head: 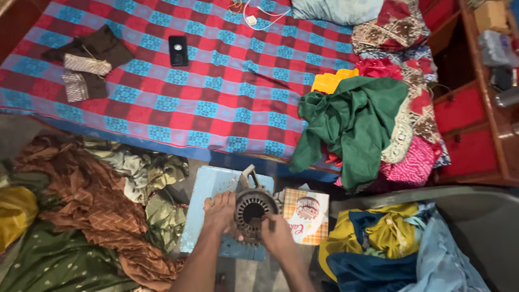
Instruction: The person scrubs a circular metal part with a brush, then uses a flat metal tool to scrape the inner surface. The part is held in place on a small stool while the person works on it.
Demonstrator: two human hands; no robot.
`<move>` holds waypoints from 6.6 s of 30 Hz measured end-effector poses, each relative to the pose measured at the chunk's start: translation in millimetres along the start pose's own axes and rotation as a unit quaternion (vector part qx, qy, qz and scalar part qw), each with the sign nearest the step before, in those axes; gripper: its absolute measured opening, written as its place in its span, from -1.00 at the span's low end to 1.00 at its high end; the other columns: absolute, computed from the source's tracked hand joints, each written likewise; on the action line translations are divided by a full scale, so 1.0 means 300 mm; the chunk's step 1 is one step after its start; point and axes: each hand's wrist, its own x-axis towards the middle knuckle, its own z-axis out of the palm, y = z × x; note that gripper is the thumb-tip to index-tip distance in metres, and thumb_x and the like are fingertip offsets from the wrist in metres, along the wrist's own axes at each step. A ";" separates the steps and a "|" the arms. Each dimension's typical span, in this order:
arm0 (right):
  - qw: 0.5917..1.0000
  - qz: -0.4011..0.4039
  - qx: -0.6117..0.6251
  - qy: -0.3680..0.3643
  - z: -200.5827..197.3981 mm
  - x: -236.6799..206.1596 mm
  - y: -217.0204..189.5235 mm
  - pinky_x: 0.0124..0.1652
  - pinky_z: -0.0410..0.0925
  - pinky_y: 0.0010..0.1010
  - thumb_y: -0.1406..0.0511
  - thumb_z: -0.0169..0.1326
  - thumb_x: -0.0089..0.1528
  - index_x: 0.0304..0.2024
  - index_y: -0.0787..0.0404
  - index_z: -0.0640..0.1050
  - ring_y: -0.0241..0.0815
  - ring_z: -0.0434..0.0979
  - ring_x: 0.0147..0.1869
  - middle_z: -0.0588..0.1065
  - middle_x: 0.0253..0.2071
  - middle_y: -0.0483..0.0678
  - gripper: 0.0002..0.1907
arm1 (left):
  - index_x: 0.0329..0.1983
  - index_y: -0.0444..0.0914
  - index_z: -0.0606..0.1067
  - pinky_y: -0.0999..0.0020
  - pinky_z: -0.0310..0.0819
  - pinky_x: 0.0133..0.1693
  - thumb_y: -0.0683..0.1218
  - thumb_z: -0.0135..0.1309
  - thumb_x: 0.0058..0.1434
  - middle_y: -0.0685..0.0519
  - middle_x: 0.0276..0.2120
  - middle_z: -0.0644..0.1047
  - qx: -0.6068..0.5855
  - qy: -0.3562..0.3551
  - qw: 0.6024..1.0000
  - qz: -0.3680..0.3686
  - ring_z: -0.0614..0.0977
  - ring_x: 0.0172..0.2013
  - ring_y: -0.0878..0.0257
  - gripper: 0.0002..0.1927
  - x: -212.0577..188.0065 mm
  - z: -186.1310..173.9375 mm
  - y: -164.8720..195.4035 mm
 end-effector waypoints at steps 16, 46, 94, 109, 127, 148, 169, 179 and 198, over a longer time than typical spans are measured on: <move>0.978 -0.138 0.151 0.041 -0.066 -0.071 -0.053 -0.04 0.45 -0.27 0.31 0.01 0.29 -0.10 0.35 0.60 0.06 0.67 -0.06 0.63 -0.18 0.17 -0.75 | 0.52 -0.14 -0.04 -0.20 -0.13 0.41 0.21 0.65 -0.53 0.09 0.51 0.05 -0.007 0.001 1.000 -0.007 0.02 0.50 0.12 0.58 0.023 0.041 0.018; 0.958 0.083 0.275 0.012 -0.022 0.054 0.025 -0.36 0.47 -0.34 0.34 -0.05 0.28 -0.27 0.31 0.59 -0.12 0.64 -0.37 0.59 -0.35 0.04 -0.79 | 0.54 -0.14 -0.09 -0.24 -0.14 0.37 0.25 0.63 -0.55 0.05 0.50 0.05 0.010 0.000 1.000 -0.003 0.01 0.49 0.08 0.63 0.140 0.018 0.058; 0.970 0.035 0.202 0.133 0.037 0.011 -0.293 -0.34 0.42 -0.25 0.38 0.00 0.24 -0.29 0.32 0.62 0.02 0.61 -0.37 0.57 -0.45 0.13 -0.82 | 0.54 -0.18 -0.03 -0.10 0.20 0.28 0.26 0.55 -0.32 0.02 0.37 0.29 0.042 -0.026 0.997 0.065 0.24 0.40 0.08 0.44 0.130 -0.170 -0.040; 0.974 0.033 0.139 0.177 0.116 0.028 -0.390 -0.26 0.42 -0.22 0.36 0.00 0.26 -0.27 0.34 0.62 0.04 0.59 -0.28 0.57 -0.38 0.17 -0.81 | 0.52 -0.18 -0.03 -0.14 0.21 0.29 0.18 0.43 -0.02 0.03 0.50 0.07 0.130 -0.095 0.975 0.155 0.03 0.50 0.11 0.19 0.101 -0.224 -0.190; 0.860 0.222 0.026 0.458 0.604 0.298 -0.580 -0.20 0.43 -0.14 0.34 0.15 0.13 -0.37 0.24 0.63 0.17 0.61 -0.22 0.59 -0.35 0.14 -0.91 | 0.50 -0.35 -0.05 0.02 0.10 0.39 0.29 0.32 0.07 -0.22 0.49 0.02 0.323 -0.269 0.841 0.342 0.05 0.47 -0.20 0.18 0.463 -0.357 -0.497; 0.693 0.341 0.069 0.632 0.809 0.937 -0.614 -0.29 0.49 -0.27 0.40 0.14 0.16 -0.28 0.25 0.63 0.06 0.67 -0.28 0.62 -0.35 0.11 -0.90 | 0.06 -0.02 0.55 0.08 0.43 0.20 0.05 0.17 0.12 0.02 0.05 0.60 0.297 -0.161 0.761 0.554 0.55 0.18 0.00 -0.59 1.328 -0.560 -0.328; 0.668 0.470 0.115 0.565 0.678 0.782 -0.116 -0.27 0.47 -0.11 0.30 0.18 0.06 -0.34 0.07 0.66 0.15 0.63 -0.27 0.63 -0.37 0.08 -0.88 | 0.30 -0.28 0.29 -0.04 0.43 0.07 0.30 0.14 0.16 -0.27 0.15 0.43 0.206 -0.189 0.669 0.688 0.48 0.13 -0.25 -0.19 1.504 -0.072 0.147; 0.676 0.447 0.126 0.572 0.594 0.682 -0.016 -0.33 0.44 -0.05 0.31 0.19 0.13 -0.34 0.10 0.62 0.19 0.61 -0.34 0.60 -0.40 0.11 -0.95 | 0.19 -0.18 0.37 -0.04 0.56 -0.12 0.32 0.10 0.14 -0.11 -0.01 0.56 0.280 -0.120 0.698 0.648 0.61 -0.03 -0.15 -0.31 1.441 0.081 0.244; 0.577 0.409 0.168 0.686 0.949 0.713 0.464 -0.28 0.46 -0.08 0.37 0.27 -0.01 -0.26 0.22 0.63 0.24 0.62 -0.27 0.60 -0.37 0.16 -0.76 | 0.41 -0.09 0.28 -0.10 0.54 -0.10 0.47 -0.03 0.11 -0.26 -0.26 0.60 0.411 -0.082 0.708 0.568 0.64 -0.21 -0.20 -0.09 1.704 0.599 0.111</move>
